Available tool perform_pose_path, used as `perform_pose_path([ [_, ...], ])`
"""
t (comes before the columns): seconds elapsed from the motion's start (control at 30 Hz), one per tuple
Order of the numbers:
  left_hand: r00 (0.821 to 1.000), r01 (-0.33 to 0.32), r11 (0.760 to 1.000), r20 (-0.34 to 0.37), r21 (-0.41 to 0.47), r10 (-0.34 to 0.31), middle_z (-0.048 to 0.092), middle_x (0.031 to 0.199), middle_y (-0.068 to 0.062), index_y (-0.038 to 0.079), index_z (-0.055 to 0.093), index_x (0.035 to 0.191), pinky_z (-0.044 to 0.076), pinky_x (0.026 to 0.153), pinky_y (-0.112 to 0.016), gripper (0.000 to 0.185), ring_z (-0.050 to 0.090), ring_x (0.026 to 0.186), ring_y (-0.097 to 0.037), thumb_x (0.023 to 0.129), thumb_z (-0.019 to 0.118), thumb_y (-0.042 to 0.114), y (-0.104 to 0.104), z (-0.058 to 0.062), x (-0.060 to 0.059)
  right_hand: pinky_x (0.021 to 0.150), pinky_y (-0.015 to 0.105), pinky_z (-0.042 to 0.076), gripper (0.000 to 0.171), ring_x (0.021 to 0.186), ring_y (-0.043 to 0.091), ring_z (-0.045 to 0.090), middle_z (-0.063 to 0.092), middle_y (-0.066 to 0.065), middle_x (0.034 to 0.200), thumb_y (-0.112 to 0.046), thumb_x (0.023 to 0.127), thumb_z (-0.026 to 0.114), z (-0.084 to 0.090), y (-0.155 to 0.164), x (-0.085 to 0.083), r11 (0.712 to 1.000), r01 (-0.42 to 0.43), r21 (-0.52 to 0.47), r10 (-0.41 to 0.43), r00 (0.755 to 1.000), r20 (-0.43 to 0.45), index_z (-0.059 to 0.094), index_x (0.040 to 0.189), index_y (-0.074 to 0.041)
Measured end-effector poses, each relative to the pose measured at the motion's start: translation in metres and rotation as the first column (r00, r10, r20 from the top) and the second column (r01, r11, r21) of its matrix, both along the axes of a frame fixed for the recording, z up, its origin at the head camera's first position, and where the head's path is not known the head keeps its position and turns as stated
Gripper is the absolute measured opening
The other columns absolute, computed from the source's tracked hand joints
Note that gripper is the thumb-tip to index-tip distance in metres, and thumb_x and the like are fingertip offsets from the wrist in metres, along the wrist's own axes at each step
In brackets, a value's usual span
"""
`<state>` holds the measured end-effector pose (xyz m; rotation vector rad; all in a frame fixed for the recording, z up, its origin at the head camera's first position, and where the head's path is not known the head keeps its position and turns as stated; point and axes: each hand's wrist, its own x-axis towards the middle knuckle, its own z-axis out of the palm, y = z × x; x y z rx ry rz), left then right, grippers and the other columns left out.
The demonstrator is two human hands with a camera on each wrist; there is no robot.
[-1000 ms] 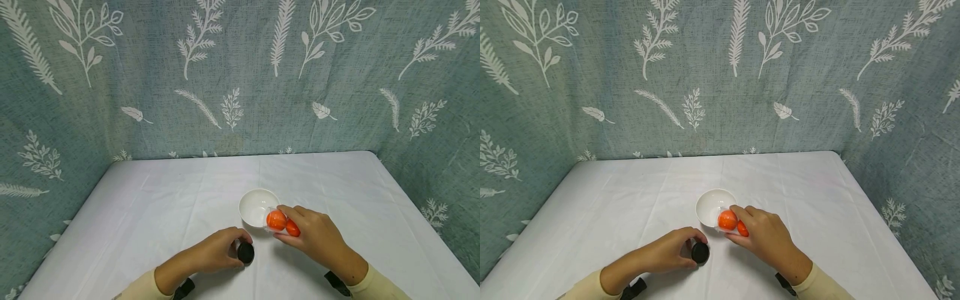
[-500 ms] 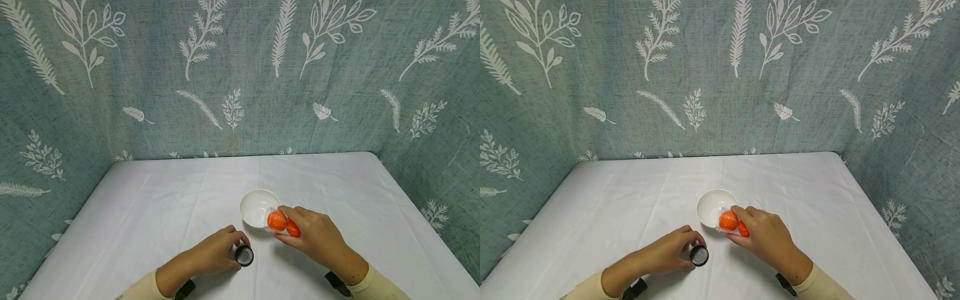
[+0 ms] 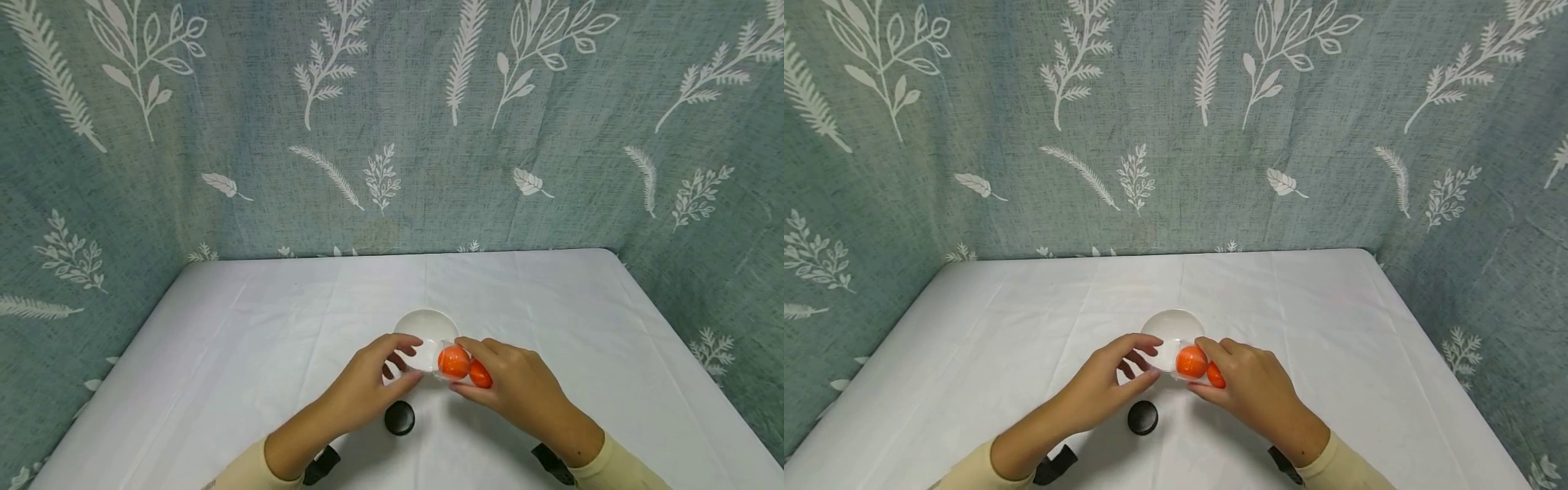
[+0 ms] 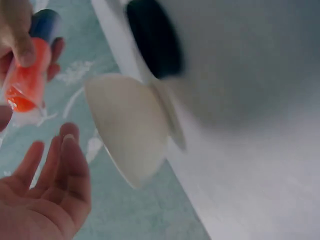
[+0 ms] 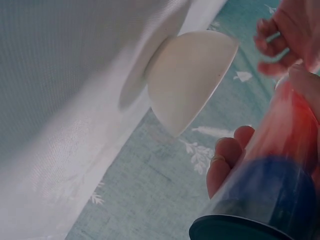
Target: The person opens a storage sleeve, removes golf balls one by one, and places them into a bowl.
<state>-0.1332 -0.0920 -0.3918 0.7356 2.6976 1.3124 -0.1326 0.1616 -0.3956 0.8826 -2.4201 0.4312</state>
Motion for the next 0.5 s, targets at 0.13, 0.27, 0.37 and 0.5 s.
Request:
perform_pose_path([
  [0.13,1.0,-0.002,0.992,0.008,0.129,0.001,0.066,0.121,0.001,0.016,0.056,0.137,0.055,0.085,-0.027,0.044,0.067,0.099,-0.009,0.096,0.069,0.029,0.014,0.003,-0.004,0.059,0.023,0.056,0.061,0.066,0.009,0.065,0.073,0.002,0.087,-0.041,0.065,0.092,0.0,0.002,-0.001,1.0,-0.008,0.002,0.008,1.0,-0.002,0.071,0.114,-0.011],
  [0.27,0.999,-0.007,0.981,0.034,0.194,0.0,0.066,0.119,0.004,0.015,0.06,0.132,0.055,0.087,-0.027,0.039,0.067,0.1,-0.011,0.097,0.068,0.029,0.023,0.003,-0.006,0.058,0.023,0.055,0.062,0.066,0.009,0.065,0.073,0.003,0.087,-0.042,0.066,0.092,0.001,0.003,-0.002,1.0,-0.012,0.006,0.012,1.0,-0.003,0.071,0.115,-0.011],
  [0.37,0.997,-0.011,0.976,0.072,0.219,-0.005,0.066,0.118,0.006,0.019,0.062,0.128,0.055,0.087,-0.027,0.033,0.067,0.1,-0.012,0.097,0.067,0.03,0.026,0.003,-0.007,0.058,0.023,0.056,0.063,0.067,0.009,0.065,0.073,0.003,0.088,-0.043,0.066,0.091,0.002,0.004,-0.002,1.0,-0.007,0.016,0.007,1.0,0.003,0.07,0.116,-0.011],
  [0.5,0.994,-0.014,0.971,0.105,0.237,-0.011,0.066,0.117,0.008,0.023,0.063,0.123,0.055,0.087,-0.026,0.028,0.067,0.099,-0.012,0.096,0.069,0.028,0.029,0.002,-0.006,0.058,0.023,0.055,0.063,0.067,0.009,0.065,0.073,0.003,0.089,-0.045,0.067,0.091,0.005,0.006,-0.001,0.999,0.012,0.041,-0.013,0.999,0.036,0.07,0.117,-0.012],
])
